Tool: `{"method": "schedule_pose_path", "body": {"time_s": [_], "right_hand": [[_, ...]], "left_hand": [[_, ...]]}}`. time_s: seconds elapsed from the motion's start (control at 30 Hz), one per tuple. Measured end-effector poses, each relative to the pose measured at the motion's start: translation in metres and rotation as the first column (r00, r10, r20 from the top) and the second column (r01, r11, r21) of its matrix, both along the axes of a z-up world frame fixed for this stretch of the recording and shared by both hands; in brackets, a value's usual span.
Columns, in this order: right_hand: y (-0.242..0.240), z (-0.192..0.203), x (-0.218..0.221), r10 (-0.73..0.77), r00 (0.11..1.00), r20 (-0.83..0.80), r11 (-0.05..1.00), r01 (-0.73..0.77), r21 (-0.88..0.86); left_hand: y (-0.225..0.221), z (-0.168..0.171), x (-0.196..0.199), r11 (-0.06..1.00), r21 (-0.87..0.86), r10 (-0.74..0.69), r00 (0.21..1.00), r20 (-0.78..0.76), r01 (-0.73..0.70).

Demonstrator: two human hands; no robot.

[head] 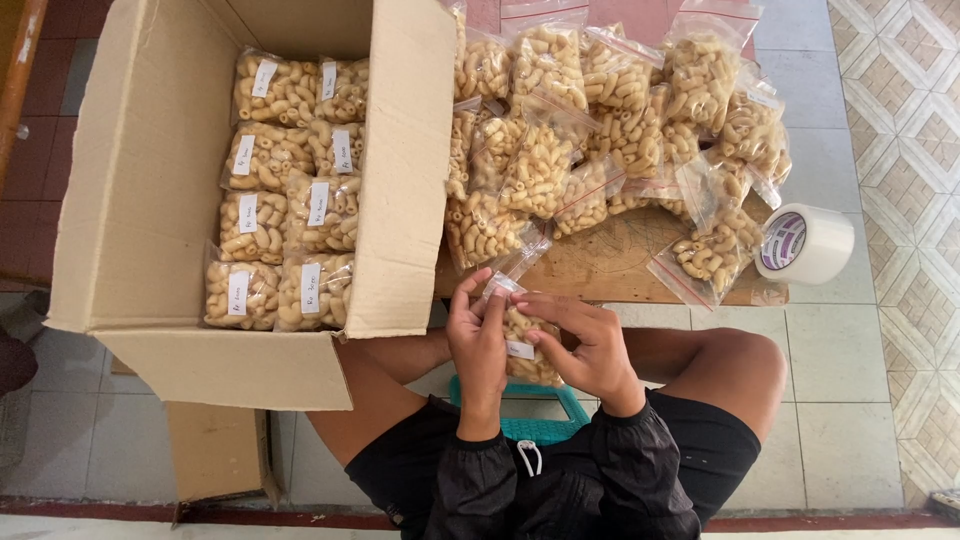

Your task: Packing small plastic bags of snacks into a large cardboard box for shipment.

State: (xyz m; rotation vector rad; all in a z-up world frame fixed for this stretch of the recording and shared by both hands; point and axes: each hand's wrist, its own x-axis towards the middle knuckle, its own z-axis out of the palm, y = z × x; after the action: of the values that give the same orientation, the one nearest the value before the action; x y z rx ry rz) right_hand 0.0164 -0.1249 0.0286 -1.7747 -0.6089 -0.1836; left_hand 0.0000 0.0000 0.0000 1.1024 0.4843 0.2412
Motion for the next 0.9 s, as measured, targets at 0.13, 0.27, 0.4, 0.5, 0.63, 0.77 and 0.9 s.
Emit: {"method": "schedule_pose_path", "body": {"time_s": [0.13,0.27,0.4,0.5,0.63,0.77,0.9], "right_hand": [[0.001,0.006,-0.001,0.062,0.997,-0.044,0.998,-0.063,-0.017],[0.006,0.031,-0.007,0.180,0.976,-0.125,0.977,-0.192,-0.093],[0.003,0.055,-0.013,0.242,0.947,-0.211,0.924,-0.292,-0.247],[-0.002,0.050,-0.016,0.124,0.970,-0.209,0.938,-0.183,-0.295],[-0.015,0.031,-0.018,0.062,0.989,-0.132,0.970,-0.091,-0.225],[-0.025,0.013,-0.018,-0.025,0.998,-0.061,0.981,0.012,-0.195],[-0.026,0.005,-0.018,-0.095,0.959,-0.267,0.993,0.110,0.042]], "left_hand": [[0.002,-0.015,0.008,0.986,-0.136,0.093,0.994,-0.051,-0.099],[0.001,-0.036,0.020,0.935,-0.312,0.152,0.985,-0.083,-0.170],[0.001,-0.054,0.032,0.896,-0.415,0.135,0.987,-0.091,-0.161],[-0.004,-0.041,0.031,0.863,-0.504,0.047,0.999,0.025,-0.028],[-0.017,-0.022,0.030,0.868,-0.496,-0.009,0.999,0.042,0.029],[-0.021,-0.016,0.023,0.867,-0.482,-0.141,0.990,0.012,0.130],[-0.027,-0.029,0.012,0.866,-0.409,-0.255,0.958,0.133,0.287]]}}
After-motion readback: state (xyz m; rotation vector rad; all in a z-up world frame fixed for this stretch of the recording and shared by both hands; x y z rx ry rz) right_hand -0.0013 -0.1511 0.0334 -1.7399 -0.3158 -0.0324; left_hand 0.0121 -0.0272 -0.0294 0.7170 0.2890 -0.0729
